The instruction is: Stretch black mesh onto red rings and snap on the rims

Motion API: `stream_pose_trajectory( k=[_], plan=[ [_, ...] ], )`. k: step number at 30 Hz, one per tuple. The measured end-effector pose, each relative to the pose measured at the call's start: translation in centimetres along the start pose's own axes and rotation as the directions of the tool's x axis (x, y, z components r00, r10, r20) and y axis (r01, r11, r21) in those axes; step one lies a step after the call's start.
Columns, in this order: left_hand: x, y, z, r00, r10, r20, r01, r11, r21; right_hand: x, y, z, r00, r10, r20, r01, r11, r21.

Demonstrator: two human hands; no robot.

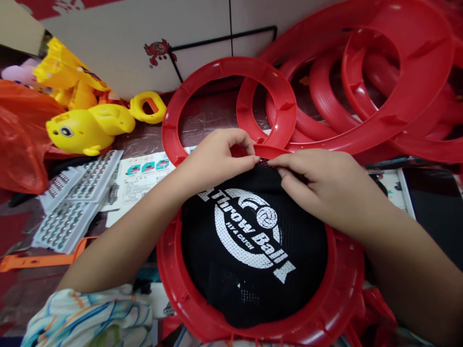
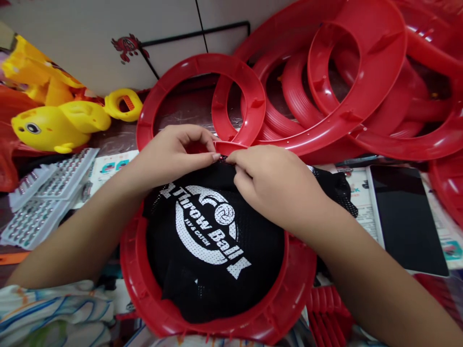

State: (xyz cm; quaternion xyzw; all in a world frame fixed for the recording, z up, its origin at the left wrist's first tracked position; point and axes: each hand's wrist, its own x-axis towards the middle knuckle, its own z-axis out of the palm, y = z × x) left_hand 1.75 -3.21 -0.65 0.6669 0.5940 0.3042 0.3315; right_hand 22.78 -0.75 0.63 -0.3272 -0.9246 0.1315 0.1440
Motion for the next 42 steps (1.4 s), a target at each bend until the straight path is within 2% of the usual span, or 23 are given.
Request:
stream_pose_trajectory(
  k=[3,5,9,11,13,16,19,22,25,32,42],
  plan=[
    [-0.1,-0.4,-1.4,1.0,-0.008,0.01,0.008,0.999,-0.045,0.1,-0.2,-0.6,0.996,0.088,-0.012,-0.082,0.968,0.238],
    [-0.4,-0.3,-2.9,0.998,-0.012,0.065,0.012,1.0,-0.007,0.2,-0.5,-0.9,0.991,0.134,0.004,-0.129,0.944,0.303],
    [-1.3,0.0,-5.8,0.952,0.04,0.304,-0.127,0.954,0.272,0.6,-1.9,-1.0,0.988,0.153,0.004,-0.15,0.958,0.243],
    [-1.5,-0.1,-6.3,0.934,0.033,0.355,-0.172,0.914,0.367,0.8,-2.6,-0.7,0.99,0.144,-0.016,-0.137,0.968,0.21],
    [-1.3,-0.3,-6.0,0.939,0.033,0.342,-0.176,0.901,0.396,0.9,-3.0,-0.4,0.99,0.141,-0.011,-0.136,0.974,0.18],
    [-0.5,-0.6,-4.5,0.939,0.126,0.32,-0.233,0.917,0.323,0.9,-3.1,0.2,0.992,0.122,-0.046,-0.114,0.983,0.145],
    [0.3,-0.6,-3.2,0.922,0.217,0.32,-0.294,0.931,0.217,0.7,-2.4,0.5,0.991,0.012,-0.134,-0.002,0.997,0.078],
    [0.6,-0.5,-2.8,0.949,0.18,0.26,-0.224,0.963,0.151,0.6,-1.5,0.7,0.981,-0.139,-0.139,0.135,0.99,-0.041],
    [0.6,-0.6,-2.8,0.967,0.138,0.213,-0.163,0.981,0.104,0.6,-0.8,1.1,0.965,-0.217,-0.146,0.2,0.972,-0.121],
    [0.7,-1.1,-1.9,0.98,0.132,0.146,-0.147,0.984,0.098,0.6,-0.4,1.5,0.956,-0.232,-0.179,0.208,0.967,-0.146],
    [0.7,-1.3,-1.4,0.985,0.129,0.117,-0.139,0.987,0.08,0.4,-0.4,1.4,0.961,-0.217,-0.17,0.197,0.972,-0.128]
  ],
)
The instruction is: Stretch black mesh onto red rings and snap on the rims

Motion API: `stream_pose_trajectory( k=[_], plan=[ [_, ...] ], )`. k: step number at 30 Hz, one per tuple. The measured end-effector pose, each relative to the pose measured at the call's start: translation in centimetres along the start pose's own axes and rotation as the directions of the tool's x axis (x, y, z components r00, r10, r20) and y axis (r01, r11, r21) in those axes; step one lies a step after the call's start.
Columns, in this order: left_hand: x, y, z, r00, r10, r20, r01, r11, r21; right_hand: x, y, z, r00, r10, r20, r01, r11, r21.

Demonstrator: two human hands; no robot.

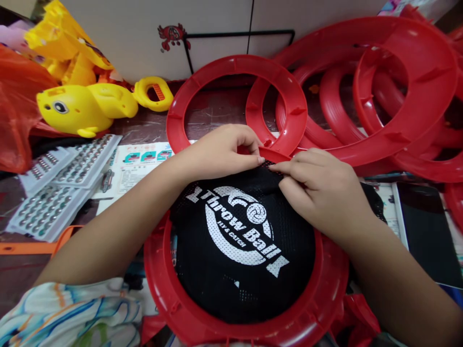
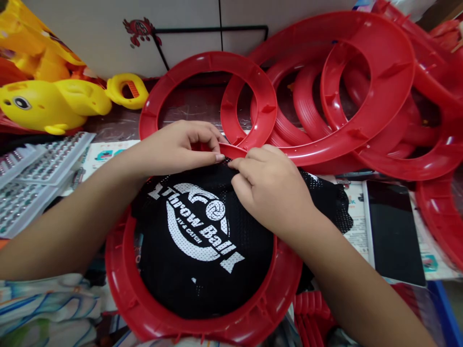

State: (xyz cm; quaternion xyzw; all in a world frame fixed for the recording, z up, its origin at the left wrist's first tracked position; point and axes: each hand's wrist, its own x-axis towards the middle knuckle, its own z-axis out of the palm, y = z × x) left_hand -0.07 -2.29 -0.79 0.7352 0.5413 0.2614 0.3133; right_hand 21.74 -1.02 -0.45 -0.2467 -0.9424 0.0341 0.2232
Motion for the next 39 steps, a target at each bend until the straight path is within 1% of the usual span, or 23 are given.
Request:
stream_pose_trajectory(
  k=[3,8,12,15,19,22,24,26,29,31,33,34,36,39],
  plan=[
    [0.0,-0.1,0.1,1.0,-0.005,-0.002,0.005,1.0,-0.014,-0.1,0.1,0.0,1.0,0.014,0.02,-0.014,1.0,0.017],
    [0.1,0.2,0.3,0.999,-0.049,-0.011,0.049,0.999,0.024,0.1,0.1,0.2,0.996,0.037,0.079,-0.04,0.998,0.038],
    [0.1,0.3,0.3,0.995,-0.096,-0.001,0.096,0.995,-0.015,0.2,0.0,-0.1,0.992,0.049,0.116,-0.056,0.997,0.058],
    [-0.2,0.2,-0.2,0.993,-0.114,0.015,0.115,0.991,-0.061,0.2,-0.2,-0.7,0.982,0.111,0.154,-0.128,0.986,0.103],
    [-0.9,0.6,-1.6,0.99,-0.139,0.025,0.141,0.98,-0.14,0.5,-1.0,-1.6,0.96,0.207,0.188,-0.238,0.957,0.166],
    [-1.6,1.4,-2.9,0.989,-0.145,-0.001,0.144,0.984,-0.105,0.8,-1.8,-1.8,0.95,0.27,0.155,-0.296,0.937,0.184],
    [-2.1,2.1,-3.7,0.989,-0.138,-0.044,0.136,0.989,-0.051,1.1,-2.3,-1.9,0.956,0.276,0.103,-0.29,0.942,0.17],
    [-2.7,2.8,-4.5,0.987,-0.136,-0.082,0.134,0.99,-0.033,1.3,-2.4,-2.0,0.975,0.216,0.041,-0.22,0.967,0.127],
    [-3.8,4.2,-5.3,0.983,-0.111,-0.148,0.112,0.994,0.002,1.8,-2.4,-2.5,0.995,0.08,-0.056,-0.076,0.994,0.084],
    [-4.8,5.1,-5.7,0.976,-0.082,-0.2,0.1,0.992,0.082,2.0,-2.5,-3.1,0.994,0.005,-0.108,0.01,0.99,0.141],
    [-5.7,5.9,-5.9,0.97,-0.092,-0.223,0.13,0.978,0.162,2.3,-2.7,-3.6,0.987,-0.03,-0.157,0.07,0.966,0.251],
    [-6.1,6.1,-6.0,0.968,-0.11,-0.226,0.154,0.971,0.184,2.4,-2.9,-3.8,0.984,-0.028,-0.177,0.081,0.949,0.303],
    [-6.5,6.2,-6.3,0.965,-0.137,-0.223,0.179,0.967,0.181,2.7,-3.4,-4.1,0.981,0.014,-0.194,0.059,0.93,0.362],
    [-6.5,6.0,-7.0,0.964,-0.13,-0.233,0.164,0.977,0.137,3.7,-3.9,-4.1,0.976,0.077,-0.206,0.005,0.929,0.371]
  ],
)
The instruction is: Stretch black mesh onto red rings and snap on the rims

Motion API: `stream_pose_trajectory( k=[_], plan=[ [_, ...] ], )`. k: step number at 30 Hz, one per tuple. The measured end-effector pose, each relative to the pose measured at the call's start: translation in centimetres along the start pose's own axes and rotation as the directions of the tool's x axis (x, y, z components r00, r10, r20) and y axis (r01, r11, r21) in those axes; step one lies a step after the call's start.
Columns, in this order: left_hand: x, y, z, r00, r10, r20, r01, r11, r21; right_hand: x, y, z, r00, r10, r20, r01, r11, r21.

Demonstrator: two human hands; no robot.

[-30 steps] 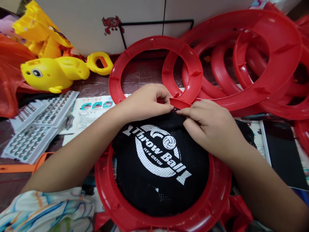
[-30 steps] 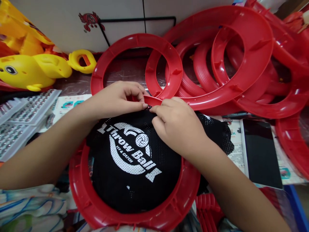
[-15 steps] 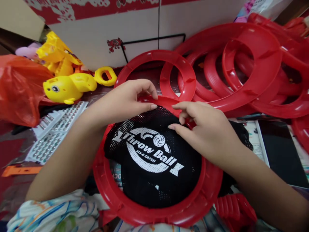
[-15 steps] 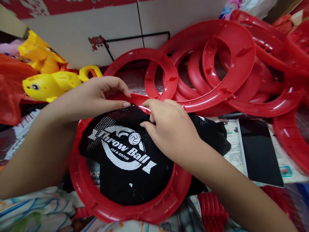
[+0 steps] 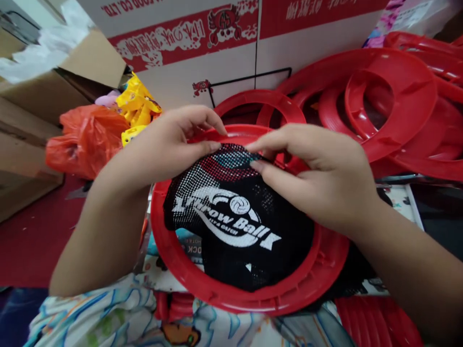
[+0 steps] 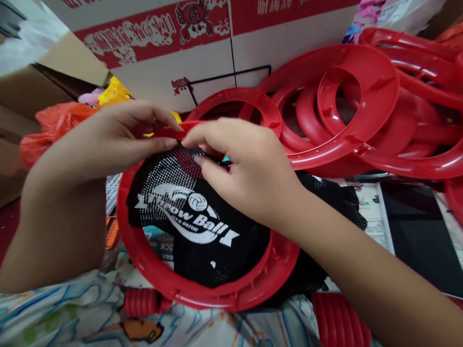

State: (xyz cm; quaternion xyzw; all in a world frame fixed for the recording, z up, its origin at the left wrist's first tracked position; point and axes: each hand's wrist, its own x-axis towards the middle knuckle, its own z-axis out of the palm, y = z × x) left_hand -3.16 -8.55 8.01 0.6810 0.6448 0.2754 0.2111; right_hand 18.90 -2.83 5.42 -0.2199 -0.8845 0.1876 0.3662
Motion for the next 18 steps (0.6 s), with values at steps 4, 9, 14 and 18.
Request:
stream_pose_trajectory(
  k=[4,9,14,18],
  plan=[
    [0.5,-0.3,-0.7,0.998,-0.027,-0.054,0.026,0.999,-0.035,2.6,0.8,0.6,0.999,0.037,0.023,-0.038,0.996,0.076],
    [0.6,-0.8,-0.5,0.984,-0.151,-0.095,0.147,0.988,-0.052,5.9,2.9,1.5,0.991,-0.037,0.129,0.018,0.989,0.145],
    [-0.5,-1.8,1.2,0.966,-0.213,-0.147,0.213,0.977,-0.019,5.2,3.3,1.7,0.985,0.058,0.163,-0.077,0.991,0.112],
    [-1.6,-2.6,2.6,0.984,-0.173,0.042,0.174,0.985,-0.001,1.9,2.5,1.4,0.981,0.085,0.172,-0.118,0.974,0.195]
  ],
)
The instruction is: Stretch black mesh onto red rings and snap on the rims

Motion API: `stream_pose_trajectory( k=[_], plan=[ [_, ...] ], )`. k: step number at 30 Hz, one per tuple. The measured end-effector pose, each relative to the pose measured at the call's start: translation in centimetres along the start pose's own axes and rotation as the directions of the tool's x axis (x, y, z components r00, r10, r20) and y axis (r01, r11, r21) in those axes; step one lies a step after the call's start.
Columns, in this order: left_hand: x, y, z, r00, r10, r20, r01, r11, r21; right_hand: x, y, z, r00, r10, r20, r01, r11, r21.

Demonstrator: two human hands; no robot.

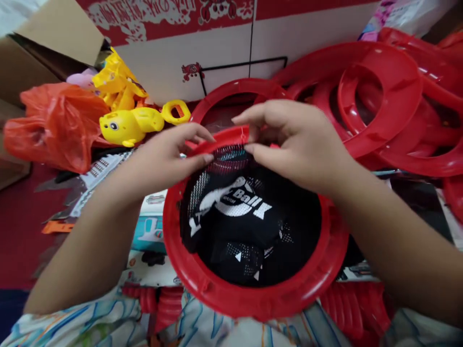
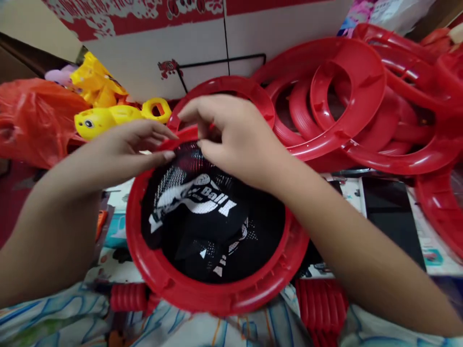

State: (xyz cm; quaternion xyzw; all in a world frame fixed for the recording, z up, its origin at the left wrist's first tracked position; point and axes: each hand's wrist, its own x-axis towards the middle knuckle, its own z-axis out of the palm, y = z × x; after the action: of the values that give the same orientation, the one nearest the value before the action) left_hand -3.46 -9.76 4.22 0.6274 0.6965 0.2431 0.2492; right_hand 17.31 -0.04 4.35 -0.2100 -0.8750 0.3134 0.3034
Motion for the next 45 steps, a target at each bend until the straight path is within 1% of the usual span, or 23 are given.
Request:
stream_pose_trajectory(
  k=[2,3,5,6,10,13,15,17,19,22,25,28,31,33,37,40,42,45],
  plan=[
    [0.1,-0.4,0.6,0.992,0.017,0.126,-0.024,0.998,0.054,-1.6,0.2,0.4,0.996,0.081,0.021,-0.083,0.989,0.121],
    [0.4,-0.5,0.9,0.986,0.013,0.168,-0.027,0.996,0.084,-2.1,0.4,0.7,0.992,0.122,0.034,-0.126,0.979,0.163],
    [1.3,-0.6,1.5,0.975,0.01,0.221,-0.035,0.994,0.106,-2.8,1.0,1.0,0.983,0.178,0.043,-0.183,0.961,0.206],
    [1.9,-0.5,1.7,0.973,0.017,0.231,-0.038,0.996,0.086,-2.9,1.3,1.1,0.979,0.196,0.048,-0.202,0.956,0.214],
    [3.8,-0.1,2.8,0.971,0.053,0.232,-0.03,0.994,-0.101,-2.8,1.8,1.1,0.967,0.246,0.07,-0.255,0.946,0.203],
    [4.1,-0.1,3.9,0.975,0.034,0.221,0.004,0.985,-0.17,-2.9,1.7,1.1,0.959,0.277,0.063,-0.283,0.95,0.132],
    [3.9,-0.3,4.7,0.985,0.014,0.175,0.026,0.973,-0.227,-3.3,1.6,1.2,0.954,0.297,0.033,-0.298,0.951,0.078],
    [3.5,-0.4,5.3,0.992,-0.012,0.125,0.049,0.955,-0.292,-3.9,1.7,1.5,0.95,0.312,-0.023,-0.312,0.95,0.025],
    [3.0,-0.4,5.6,0.994,-0.037,0.1,0.068,0.94,-0.333,-4.4,1.9,1.7,0.947,0.313,-0.071,-0.316,0.947,-0.047],
    [2.6,0.1,5.7,0.997,-0.056,0.053,0.07,0.942,-0.327,-5.0,1.9,1.8,0.964,0.243,-0.111,-0.262,0.941,-0.215],
    [2.4,0.7,5.7,0.999,-0.041,-0.012,0.037,0.969,-0.244,-5.2,1.7,1.4,0.987,0.133,-0.085,-0.154,0.927,-0.341],
    [2.3,1.0,5.8,0.998,-0.027,-0.054,0.016,0.983,-0.185,-5.2,1.8,0.9,1.0,0.029,-0.009,-0.03,0.904,-0.428],
    [2.3,1.0,6.1,0.996,0.017,-0.087,-0.029,0.989,-0.145,-5.1,2.1,0.8,0.996,-0.05,0.074,0.078,0.887,-0.455],
    [2.3,0.9,6.3,0.995,0.037,-0.097,-0.048,0.993,-0.111,-5.1,2.3,1.0,0.994,-0.064,0.084,0.096,0.874,-0.476],
    [2.2,1.0,6.6,0.992,0.064,-0.111,-0.072,0.995,-0.07,-5.0,2.3,1.3,0.997,-0.026,0.077,0.063,0.846,-0.529],
    [2.1,1.0,6.8,0.99,0.076,-0.117,-0.082,0.996,-0.046,-5.0,2.3,1.4,0.997,-0.026,0.077,0.064,0.832,-0.551],
    [2.1,0.9,6.9,0.989,0.08,-0.123,-0.084,0.996,-0.027,-4.9,2.4,1.4,0.996,-0.048,0.076,0.082,0.825,-0.56],
    [2.1,0.9,7.1,0.984,0.095,-0.151,-0.097,0.995,-0.003,-4.9,2.7,1.4,0.989,-0.128,0.07,0.145,0.811,-0.566]
  ],
)
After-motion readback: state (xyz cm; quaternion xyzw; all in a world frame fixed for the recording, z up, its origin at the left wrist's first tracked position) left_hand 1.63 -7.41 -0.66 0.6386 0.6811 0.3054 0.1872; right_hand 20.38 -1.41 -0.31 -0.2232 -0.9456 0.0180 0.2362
